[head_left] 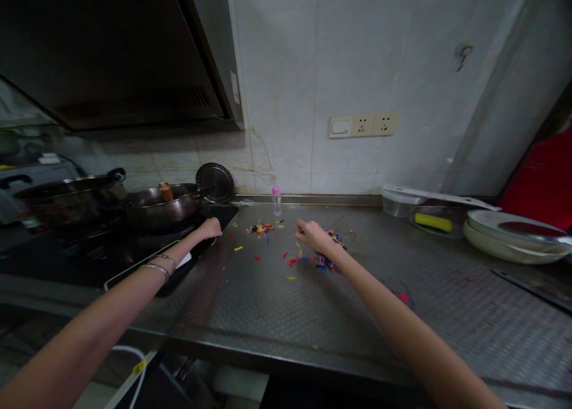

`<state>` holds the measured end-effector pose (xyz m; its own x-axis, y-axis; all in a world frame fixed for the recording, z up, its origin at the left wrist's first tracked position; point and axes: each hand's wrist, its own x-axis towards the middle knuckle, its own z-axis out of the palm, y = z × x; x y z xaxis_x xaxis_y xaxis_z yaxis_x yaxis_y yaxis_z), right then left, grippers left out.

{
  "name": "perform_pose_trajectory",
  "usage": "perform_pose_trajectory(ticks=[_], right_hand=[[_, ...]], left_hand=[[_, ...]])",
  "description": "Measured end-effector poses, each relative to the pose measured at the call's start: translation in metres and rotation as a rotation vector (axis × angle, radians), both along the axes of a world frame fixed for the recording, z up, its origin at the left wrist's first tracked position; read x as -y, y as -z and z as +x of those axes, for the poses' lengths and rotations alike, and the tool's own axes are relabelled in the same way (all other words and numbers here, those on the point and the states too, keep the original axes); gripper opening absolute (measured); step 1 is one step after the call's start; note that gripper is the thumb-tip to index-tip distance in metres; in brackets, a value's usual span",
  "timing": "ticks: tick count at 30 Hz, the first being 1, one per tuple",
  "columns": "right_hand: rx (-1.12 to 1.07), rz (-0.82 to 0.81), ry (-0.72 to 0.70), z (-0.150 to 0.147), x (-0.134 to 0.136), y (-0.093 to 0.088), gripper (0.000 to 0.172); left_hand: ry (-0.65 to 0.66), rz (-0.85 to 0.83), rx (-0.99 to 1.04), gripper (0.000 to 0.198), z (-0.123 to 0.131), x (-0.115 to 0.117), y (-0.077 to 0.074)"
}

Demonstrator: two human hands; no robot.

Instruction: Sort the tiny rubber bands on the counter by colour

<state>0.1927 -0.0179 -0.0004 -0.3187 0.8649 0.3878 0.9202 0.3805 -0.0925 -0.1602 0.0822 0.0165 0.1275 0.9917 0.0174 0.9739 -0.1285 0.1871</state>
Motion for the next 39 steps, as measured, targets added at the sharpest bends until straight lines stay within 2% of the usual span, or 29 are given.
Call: perform_pose_trajectory(ticks=[3,5,10,14,19,23,27,30,32,34,36,39], right_hand=[[-0.083,0.031,0.082,0.039,-0.010,-0.002,0.016],[-0.106,0.011,0.069,0.059,-0.015,-0.001,0.014],[-0.106,-0.037,0.026,0.085,-0.019,0.005,0.017],[-0.124,-0.042,0.016,0.091,-0.021,0.009,0.022],[-0.147,-0.018,0.037,0.094,-0.025,0.016,0.021],[-0.180,0.002,0.061,0.089,-0.028,0.019,0.022],[-0.218,0.008,0.043,0.082,-0.026,0.017,0.022],[-0.237,0.018,0.017,0.081,-0.024,0.015,0.022],[-0.240,0.024,0.006,0.083,-0.023,0.015,0.021],[-0.238,0.025,0.006,0.087,-0.023,0.018,0.021],[-0.237,0.022,0.007,0.091,-0.024,0.021,0.020],[-0.230,0.015,0.001,0.094,-0.026,0.025,0.021]], left_hand=[[0.001,-0.043,-0.040,0.022,0.000,-0.007,0.004],[0.031,-0.042,-0.018,0.027,0.003,-0.013,0.008],[0.135,0.014,-0.042,0.020,0.015,-0.022,0.018],[0.176,-0.009,-0.067,0.012,0.019,-0.026,0.018],[0.225,-0.025,-0.060,0.009,0.029,-0.031,0.016],[0.226,-0.058,0.142,0.016,0.061,-0.029,0.017],[0.366,-0.152,0.425,0.035,0.103,-0.022,0.013],[0.369,-0.149,0.457,0.037,0.117,-0.024,0.007],[0.305,-0.064,0.348,0.032,0.112,-0.032,0.003],[0.223,0.044,0.162,0.029,0.097,-0.042,0.002],[0.201,0.095,-0.009,0.033,0.075,-0.052,0.005],[0.203,0.107,-0.071,0.032,0.046,-0.061,0.015]])
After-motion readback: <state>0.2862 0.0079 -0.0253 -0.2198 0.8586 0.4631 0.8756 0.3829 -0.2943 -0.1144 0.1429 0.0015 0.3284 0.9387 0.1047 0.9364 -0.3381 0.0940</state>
